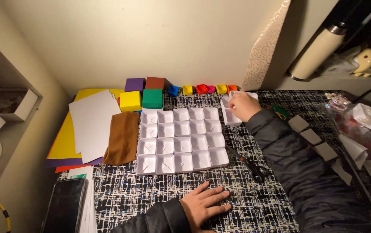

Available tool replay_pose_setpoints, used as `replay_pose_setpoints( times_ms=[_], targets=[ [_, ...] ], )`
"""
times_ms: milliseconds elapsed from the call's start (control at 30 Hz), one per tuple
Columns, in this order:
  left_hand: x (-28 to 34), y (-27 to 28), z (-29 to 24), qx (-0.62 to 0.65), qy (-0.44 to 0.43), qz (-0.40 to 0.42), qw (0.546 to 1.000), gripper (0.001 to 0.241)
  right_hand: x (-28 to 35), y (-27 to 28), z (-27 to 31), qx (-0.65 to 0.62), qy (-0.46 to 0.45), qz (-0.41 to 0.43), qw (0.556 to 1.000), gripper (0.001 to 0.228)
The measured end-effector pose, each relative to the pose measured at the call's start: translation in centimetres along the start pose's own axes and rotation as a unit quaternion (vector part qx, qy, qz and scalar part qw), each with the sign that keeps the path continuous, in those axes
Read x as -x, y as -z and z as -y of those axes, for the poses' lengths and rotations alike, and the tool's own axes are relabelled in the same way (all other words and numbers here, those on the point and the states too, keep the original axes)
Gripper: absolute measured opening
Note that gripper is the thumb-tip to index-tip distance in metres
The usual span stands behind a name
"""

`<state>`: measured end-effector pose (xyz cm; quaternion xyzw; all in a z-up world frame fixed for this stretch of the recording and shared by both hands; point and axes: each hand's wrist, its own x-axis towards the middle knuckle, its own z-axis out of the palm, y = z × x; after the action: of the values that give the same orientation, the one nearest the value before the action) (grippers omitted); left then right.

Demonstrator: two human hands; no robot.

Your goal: Organizing small paper boxes into a grid and folding a piece of paper on a table.

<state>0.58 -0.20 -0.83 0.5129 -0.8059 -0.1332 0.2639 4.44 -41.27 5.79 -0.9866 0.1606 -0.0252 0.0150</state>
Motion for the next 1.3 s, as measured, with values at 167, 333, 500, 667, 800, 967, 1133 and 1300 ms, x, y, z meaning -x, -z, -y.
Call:
replay_pose_setpoints(
  times_ms=[167, 333, 500, 667, 800, 967, 1133, 1300],
  targets=[
    [-0.3, 0.8, -0.9, -0.002, 0.012, 0.006, 1.0, 0.088, 2.9, -0.5, 1.2, 0.011, -0.012, 0.028, 0.999, 0.019],
    [-0.6, 1.3, -1.5, -0.014, 0.028, 0.03, 0.999, 0.089, 2.9, -2.1, 2.0, 0.015, -0.006, 0.013, 1.0, 0.028],
    [-0.5, 0.9, -1.0, -0.002, 0.021, 0.028, 0.999, 0.089, 2.0, -3.2, 2.1, 0.005, -0.006, 0.003, 1.0, 0.029],
    [-0.3, 0.5, -0.9, -0.001, 0.01, -0.001, 1.0, 0.089, 1.5, -3.4, 1.5, -0.025, -0.001, -0.005, 1.0, 0.017],
    [-0.2, 0.4, -0.8, -0.003, 0.011, -0.001, 1.0, 0.086, 0.9, -1.5, -1.5, -0.146, -0.031, -0.05, 0.987, 0.024],
    [-0.2, -0.1, 0.0, -0.004, 0.008, 0.023, 1.0, 0.087, 0.0, -1.6, -8.1, -0.09, -0.092, -0.137, 0.982, 0.022],
    [-0.1, -2.0, 1.5, -0.018, 0.009, 0.052, 0.998, 0.088, -1.4, -2.3, -6.7, -0.062, -0.112, -0.035, 0.991, 0.034],
    [0.1, -2.9, 2.1, -0.03, -0.015, 0.016, 0.999, 0.069, -2.9, -4.1, -6.4, -0.014, -0.098, -0.03, 0.995, 0.021]
  ],
)
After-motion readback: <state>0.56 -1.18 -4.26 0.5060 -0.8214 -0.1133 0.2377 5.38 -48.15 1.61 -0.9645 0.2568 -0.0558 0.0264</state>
